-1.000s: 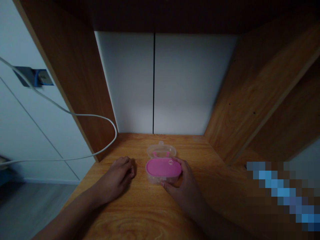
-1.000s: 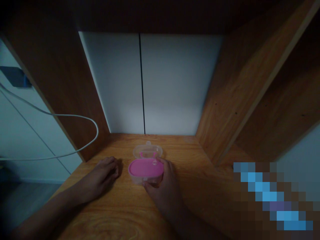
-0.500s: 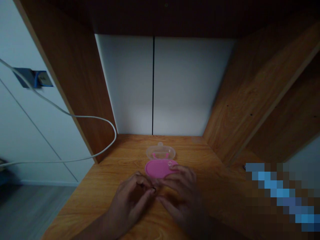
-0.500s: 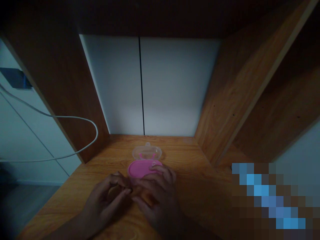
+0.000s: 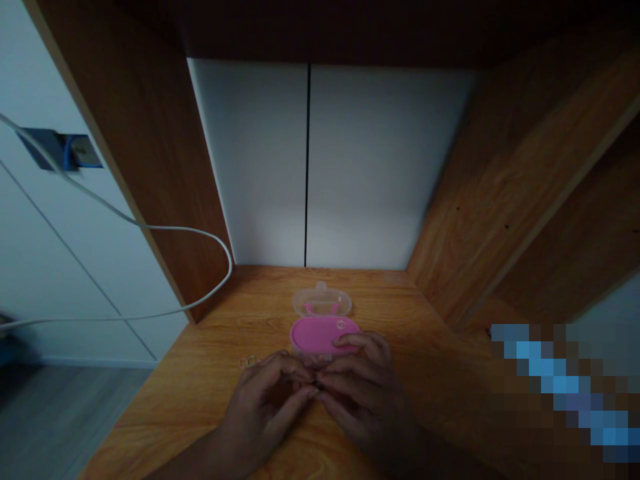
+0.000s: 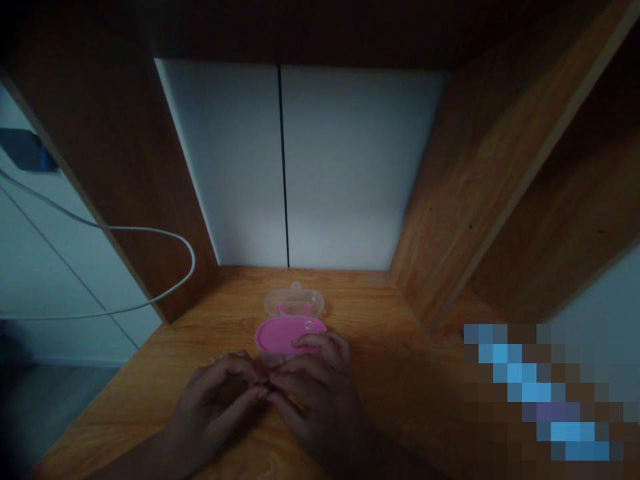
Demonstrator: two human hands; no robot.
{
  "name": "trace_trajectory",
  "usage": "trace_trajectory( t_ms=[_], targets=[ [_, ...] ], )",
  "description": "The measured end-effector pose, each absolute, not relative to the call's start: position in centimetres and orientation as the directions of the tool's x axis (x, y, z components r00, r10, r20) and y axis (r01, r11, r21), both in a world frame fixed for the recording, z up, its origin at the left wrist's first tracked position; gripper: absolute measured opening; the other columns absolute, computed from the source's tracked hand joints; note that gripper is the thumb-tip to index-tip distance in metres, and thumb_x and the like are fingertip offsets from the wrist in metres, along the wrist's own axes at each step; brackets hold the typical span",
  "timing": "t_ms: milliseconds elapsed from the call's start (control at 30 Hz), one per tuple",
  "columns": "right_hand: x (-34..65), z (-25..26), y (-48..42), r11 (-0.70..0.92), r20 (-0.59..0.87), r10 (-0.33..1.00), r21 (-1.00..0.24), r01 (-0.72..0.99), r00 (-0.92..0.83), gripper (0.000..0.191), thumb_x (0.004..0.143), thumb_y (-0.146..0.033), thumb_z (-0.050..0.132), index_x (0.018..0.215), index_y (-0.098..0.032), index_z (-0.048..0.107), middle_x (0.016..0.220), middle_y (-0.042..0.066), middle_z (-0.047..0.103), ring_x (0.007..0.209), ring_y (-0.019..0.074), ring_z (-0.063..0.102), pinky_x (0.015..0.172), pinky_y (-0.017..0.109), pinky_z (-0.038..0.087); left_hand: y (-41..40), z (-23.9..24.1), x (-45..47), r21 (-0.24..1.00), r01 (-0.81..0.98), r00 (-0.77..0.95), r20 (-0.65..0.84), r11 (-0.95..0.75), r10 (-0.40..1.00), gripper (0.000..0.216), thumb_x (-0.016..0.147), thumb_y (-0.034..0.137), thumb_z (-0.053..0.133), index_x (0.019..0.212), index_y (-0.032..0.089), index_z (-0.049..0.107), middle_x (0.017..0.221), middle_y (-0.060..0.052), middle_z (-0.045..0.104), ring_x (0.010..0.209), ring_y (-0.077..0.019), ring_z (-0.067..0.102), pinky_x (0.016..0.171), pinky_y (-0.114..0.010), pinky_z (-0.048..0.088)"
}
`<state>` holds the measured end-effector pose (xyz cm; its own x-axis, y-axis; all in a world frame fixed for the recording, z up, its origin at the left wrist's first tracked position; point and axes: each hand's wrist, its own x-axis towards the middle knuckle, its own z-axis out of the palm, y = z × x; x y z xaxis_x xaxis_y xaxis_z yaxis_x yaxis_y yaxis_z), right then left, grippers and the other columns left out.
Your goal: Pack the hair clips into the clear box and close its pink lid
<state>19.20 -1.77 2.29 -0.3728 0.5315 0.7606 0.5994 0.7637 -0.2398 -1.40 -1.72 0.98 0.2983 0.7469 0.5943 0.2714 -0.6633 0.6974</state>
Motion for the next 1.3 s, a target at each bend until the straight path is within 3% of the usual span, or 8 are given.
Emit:
trace_trajectory(
  t_ms=[233, 433, 633, 800, 933, 1033, 1133, 1300],
  targets=[
    [19.2, 2.3, -1.7, 0.736, 0.772, 0.576, -0.345, 0.582, -0.270, 0.019, 0.074, -0.021, 0.076, 0.087, -0.033, 0.069, 0.078, -0.004, 0.076, 0.098, 0.0256, 0.066, 0.089, 0.047, 0.046, -2.1, 1.7, -1.8, 0.705, 0.264, 0.366, 0.559, -0.659, 0.744, 0.016, 0.094, 0.018, 0.055, 0.105, 0.024, 0.064, 0.097, -0.007, 0.074, 0.090, -0.0204, 0.072, 0.080, -0.032, 0.059],
    [19.9, 1.6, -0.1, 0.572, 0.737, 0.674, -0.569, 0.591, 0.058, 0.006, 0.077, -0.022, 0.073, 0.077, -0.027, 0.070, 0.082, 0.002, 0.074, 0.092, 0.0250, 0.066, 0.085, 0.045, 0.052, -1.0, 2.1, -2.9, 0.697, 0.285, 0.341, 0.567, -0.657, 0.750, 0.016, 0.095, 0.017, 0.050, 0.105, 0.021, 0.062, 0.094, -0.007, 0.074, 0.086, -0.0184, 0.072, 0.076, -0.029, 0.059],
    [20.3, 0.8, 1.2, 0.372, 0.579, 0.773, -0.745, 0.553, 0.260, 0.009, 0.077, -0.033, 0.073, 0.077, -0.025, 0.076, 0.122, 0.010, 0.063, 0.113, 0.0289, 0.061, 0.099, 0.050, 0.049, 1.4, 2.2, -5.5, 0.634, 0.550, 0.100, 0.596, -0.544, 0.797, 0.014, 0.092, 0.027, 0.053, 0.100, 0.018, 0.061, 0.075, -0.002, 0.070, 0.068, -0.0170, 0.069, 0.064, -0.027, 0.054],
    [20.3, 0.4, 1.4, 0.326, 0.547, 0.783, -0.766, 0.554, 0.296, 0.009, 0.074, -0.032, 0.074, 0.077, -0.024, 0.076, 0.125, 0.010, 0.058, 0.118, 0.0307, 0.057, 0.103, 0.052, 0.045, 3.7, 2.7, -8.0, 0.659, 0.678, -0.136, 0.548, -0.326, 0.825, 0.024, 0.091, 0.037, 0.052, 0.102, 0.017, 0.061, 0.069, 0.001, 0.065, 0.065, -0.0175, 0.063, 0.057, -0.024, 0.046],
    [20.3, 0.3, 1.4, 0.322, 0.532, 0.793, -0.779, 0.537, 0.296, 0.009, 0.073, -0.032, 0.074, 0.077, -0.024, 0.075, 0.122, 0.010, 0.056, 0.119, 0.0319, 0.055, 0.104, 0.054, 0.043, 5.5, 1.9, -9.7, 0.678, 0.694, -0.184, 0.493, -0.243, 0.850, 0.025, 0.090, 0.039, 0.052, 0.099, 0.018, 0.063, 0.078, -0.001, 0.069, 0.069, -0.0183, 0.064, 0.061, -0.025, 0.046],
    [20.4, 0.5, 1.3, 0.317, 0.512, 0.807, -0.796, 0.516, 0.295, 0.011, 0.074, -0.035, 0.072, 0.076, -0.024, 0.074, 0.121, 0.011, 0.056, 0.119, 0.0333, 0.054, 0.104, 0.054, 0.041, 6.3, 1.3, -10.6, 0.637, 0.733, -0.073, 0.422, -0.239, 0.904, 0.023, 0.089, 0.037, 0.051, 0.095, 0.018, 0.064, 0.079, -0.003, 0.071, 0.072, -0.0201, 0.066, 0.064, -0.027, 0.047],
    [20.6, 0.7, 1.2, 0.339, 0.502, 0.811, -0.822, 0.458, 0.300, 0.018, 0.083, -0.038, 0.063, 0.078, -0.023, 0.071, 0.118, 0.011, 0.057, 0.121, 0.0316, 0.052, 0.105, 0.052, 0.039, 6.3, 1.6, -11.0, 0.564, 0.752, 0.169, 0.334, -0.340, 0.927, 0.021, 0.089, 0.031, 0.050, 0.091, 0.019, 0.066, 0.079, -0.003, 0.072, 0.073, -0.0204, 0.066, 0.068, -0.029, 0.049],
    [20.7, 0.7, 1.1, 0.365, 0.487, 0.813, -0.854, 0.372, 0.319, 0.027, 0.092, -0.042, 0.052, 0.082, -0.022, 0.067, 0.115, 0.011, 0.058, 0.119, 0.0289, 0.052, 0.105, 0.051, 0.037, 5.5, 3.2, -10.9, 0.483, 0.670, 0.510, 0.252, -0.564, 0.822, 0.013, 0.082, 0.019, 0.052, 0.084, 0.020, 0.064, 0.088, -0.003, 0.069, 0.084, -0.0200, 0.064, 0.079, -0.031, 0.048]
  ],
)
